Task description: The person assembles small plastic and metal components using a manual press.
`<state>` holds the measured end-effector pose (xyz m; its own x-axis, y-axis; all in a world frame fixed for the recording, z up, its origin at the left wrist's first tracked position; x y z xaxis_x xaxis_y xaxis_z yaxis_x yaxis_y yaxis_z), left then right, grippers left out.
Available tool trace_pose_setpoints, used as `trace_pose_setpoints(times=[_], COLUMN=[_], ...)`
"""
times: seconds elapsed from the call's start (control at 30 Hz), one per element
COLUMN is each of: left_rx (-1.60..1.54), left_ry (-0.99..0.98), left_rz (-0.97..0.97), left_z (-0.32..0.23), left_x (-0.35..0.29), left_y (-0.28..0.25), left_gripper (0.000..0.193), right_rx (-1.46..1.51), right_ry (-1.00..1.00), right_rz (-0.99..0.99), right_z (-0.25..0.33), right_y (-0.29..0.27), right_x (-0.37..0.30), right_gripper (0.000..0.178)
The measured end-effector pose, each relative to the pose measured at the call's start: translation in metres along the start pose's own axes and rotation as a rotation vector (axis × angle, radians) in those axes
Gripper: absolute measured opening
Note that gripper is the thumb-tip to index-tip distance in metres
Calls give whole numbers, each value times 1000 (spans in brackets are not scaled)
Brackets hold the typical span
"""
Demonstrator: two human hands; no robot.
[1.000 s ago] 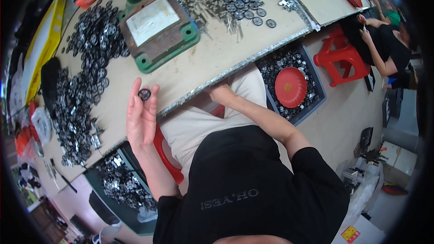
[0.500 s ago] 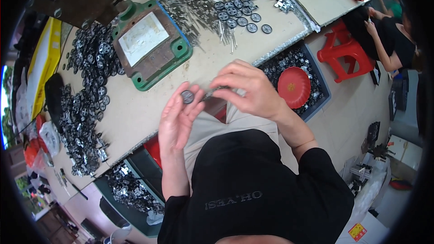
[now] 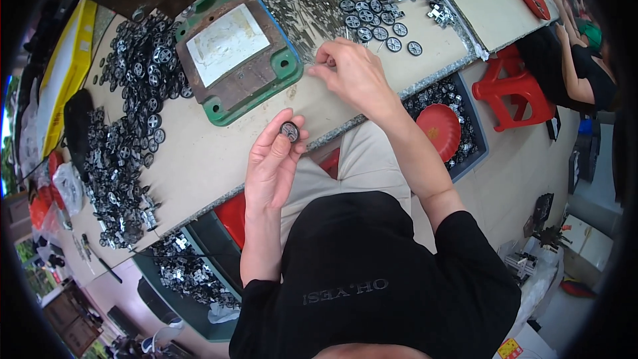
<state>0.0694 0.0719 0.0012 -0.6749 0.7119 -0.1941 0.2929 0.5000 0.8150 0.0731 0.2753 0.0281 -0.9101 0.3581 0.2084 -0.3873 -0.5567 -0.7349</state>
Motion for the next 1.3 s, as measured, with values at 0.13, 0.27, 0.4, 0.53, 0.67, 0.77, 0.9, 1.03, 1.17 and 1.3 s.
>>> trace_pose_setpoints(times=[0.13,0.27,0.4,0.53,0.67,0.77,0.9,1.03,1.17,1.3], left_rx=[17,-2,-37,-49,-55,-53,-37,-82,-38,-25], left_ry=[0,-7,-16,-14,-11,-5,-5,13,5,-6], left_rz=[-4,-23,-19,2,6,5,-1,-6,16,17], left_z=[-2,-5,-3,-2,-3,-2,-1,0,1,0], left_x=[-3,-4,1,5,6,6,6,5,5,4], left_y=[-3,-2,0,-1,0,0,-1,-3,-1,-1], left_gripper=[38,36,36,35,35,34,34,33,33,34], right_rx=[-174,-71,308,853,1261,1288,1272,1177,1188,1260], right_ry=[-5,-55,43,203,190,217,206,121,70,107], right_rz=[101,32,173,326,319,310,285,255,210,242], right_z=[-3,-5,1,18,31,33,30,37,31,30], right_y=[1,-11,-11,-11,-3,4,8,8,11,10], right_x=[8,-1,-5,-20,-35,-42,-44,-51,-53,-53], right_gripper=[18,16,13,11,10,13,13,13,14,14])
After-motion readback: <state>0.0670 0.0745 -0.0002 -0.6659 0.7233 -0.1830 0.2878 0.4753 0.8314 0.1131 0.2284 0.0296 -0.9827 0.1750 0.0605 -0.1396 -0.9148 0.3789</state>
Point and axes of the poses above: each hand's wrist, its own x-axis towards the middle knuckle, its own y-axis out of the palm, z = x × y, the point moved 1 cm from there along x, towards the middle knuckle, and after that the axes turned 1 degree about x, right-handed, at the moved point
